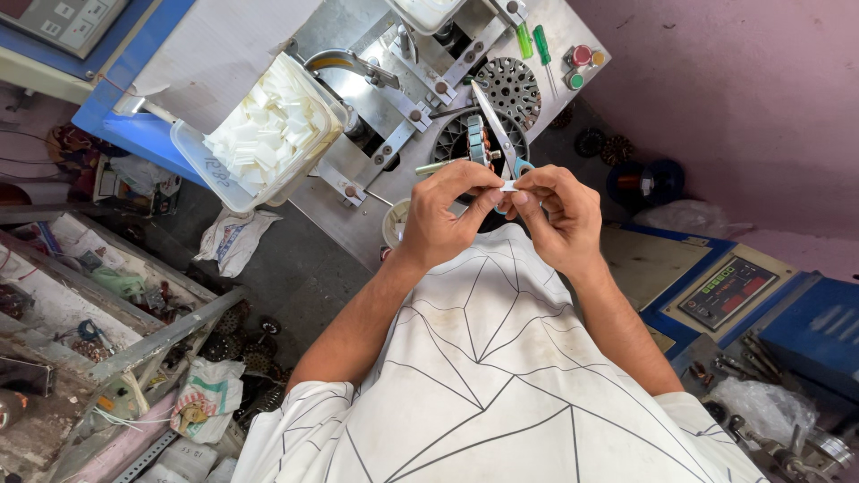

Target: The person retrieves a container of white plastic spacers and places it on a workbench. They then repeatedly pick up individual spacers and insert them into the slots of a motor stator using a pair of scissors to assist with placement. The process is repeated for multiple spacers throughout the clip.

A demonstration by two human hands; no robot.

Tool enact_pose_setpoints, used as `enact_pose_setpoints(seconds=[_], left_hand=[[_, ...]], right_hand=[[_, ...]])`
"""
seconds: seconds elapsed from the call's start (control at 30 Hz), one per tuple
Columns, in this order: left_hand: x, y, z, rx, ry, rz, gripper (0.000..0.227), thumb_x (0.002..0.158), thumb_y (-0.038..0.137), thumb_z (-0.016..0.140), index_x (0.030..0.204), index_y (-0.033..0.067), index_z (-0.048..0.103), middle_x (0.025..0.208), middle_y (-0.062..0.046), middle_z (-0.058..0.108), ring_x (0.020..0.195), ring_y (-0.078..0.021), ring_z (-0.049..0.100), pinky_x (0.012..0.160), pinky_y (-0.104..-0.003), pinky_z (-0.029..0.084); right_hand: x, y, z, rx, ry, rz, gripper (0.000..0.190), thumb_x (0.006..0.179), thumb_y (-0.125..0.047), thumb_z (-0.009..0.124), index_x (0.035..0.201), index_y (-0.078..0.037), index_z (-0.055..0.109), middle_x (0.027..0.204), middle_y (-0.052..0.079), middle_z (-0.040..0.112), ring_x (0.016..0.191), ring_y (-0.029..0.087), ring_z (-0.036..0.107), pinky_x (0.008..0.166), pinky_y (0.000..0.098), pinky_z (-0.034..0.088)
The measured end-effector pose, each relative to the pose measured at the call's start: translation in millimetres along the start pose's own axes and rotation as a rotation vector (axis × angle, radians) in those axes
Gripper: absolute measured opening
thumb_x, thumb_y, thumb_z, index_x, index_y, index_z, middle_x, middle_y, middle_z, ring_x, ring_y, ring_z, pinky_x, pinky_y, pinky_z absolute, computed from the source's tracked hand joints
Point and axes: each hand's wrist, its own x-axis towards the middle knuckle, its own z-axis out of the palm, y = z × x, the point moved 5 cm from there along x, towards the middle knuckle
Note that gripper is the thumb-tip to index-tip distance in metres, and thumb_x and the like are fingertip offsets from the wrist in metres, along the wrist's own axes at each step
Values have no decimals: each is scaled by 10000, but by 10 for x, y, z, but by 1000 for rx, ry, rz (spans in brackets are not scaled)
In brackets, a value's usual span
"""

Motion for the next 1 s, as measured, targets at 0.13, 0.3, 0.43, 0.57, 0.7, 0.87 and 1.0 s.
enact_pose_setpoints(seconds=[0.13, 0.3, 0.43, 0.57, 0.7, 0.87, 1.0], left_hand=[[-31, 78, -8, 54, 10, 68, 115, 936, 45, 753, 1035, 39, 696, 1024, -85, 716, 953, -231, 716, 850, -332, 581], [-119, 106, 55, 122, 58, 164, 120, 861, -31, 739, 955, 27, 690, 986, -74, 707, 864, -223, 702, 764, -336, 582], [-154, 61, 44, 192, 66, 245, 145, 821, -68, 732, 926, 7, 667, 964, -79, 685, 841, -231, 692, 725, -347, 584], [-129, -6, 0, 253, -6, 298, 155, 829, -72, 744, 953, -13, 673, 992, -87, 683, 878, -248, 691, 761, -358, 585], [-15, -122, -50, 311, 8, 283, 269, 862, 11, 807, 1102, 55, 692, 1269, -102, 648, 1112, -267, 676, 947, -363, 573], [213, -589, -18, 244, -86, -126, 1038, 671, 314, 965, 1498, 45, 397, 1547, -222, 351, 1284, -345, 550, 1047, -444, 492], [197, -897, 79, 255, -180, -263, 1139, 572, 322, 1007, 1505, 110, 389, 1483, -145, 482, 1354, -358, 539, 1081, -460, 501]], right_hand=[[40, -78, 3, -112, -16, -106, 49, 1017, 66, 637, 1059, 42, 632, 955, 104, 651, 816, 135, 668, 700, 249, 554], [19, -48, -8, -254, -58, -57, 89, 922, 59, 714, 985, 16, 666, 874, 96, 632, 731, 162, 561, 650, 294, 442], [59, -142, 45, -344, -84, -115, 124, 919, 29, 745, 997, 5, 652, 917, 91, 673, 765, 181, 617, 680, 302, 492], [127, -231, 92, -390, -94, -90, 190, 926, 38, 745, 1104, 19, 681, 952, 97, 672, 786, 182, 680, 692, 292, 560], [229, -161, 69, -476, -34, -23, 201, 941, 79, 715, 1128, 22, 666, 927, 115, 634, 770, 207, 661, 684, 316, 525], [459, 163, 35, -445, 42, -10, 207, 967, 79, 685, 1162, 27, 639, 993, 120, 652, 853, 186, 695, 772, 300, 562], [559, 403, 71, -365, 21, 35, 158, 981, 36, 683, 1136, 32, 653, 980, 94, 674, 859, 158, 697, 772, 284, 574]])
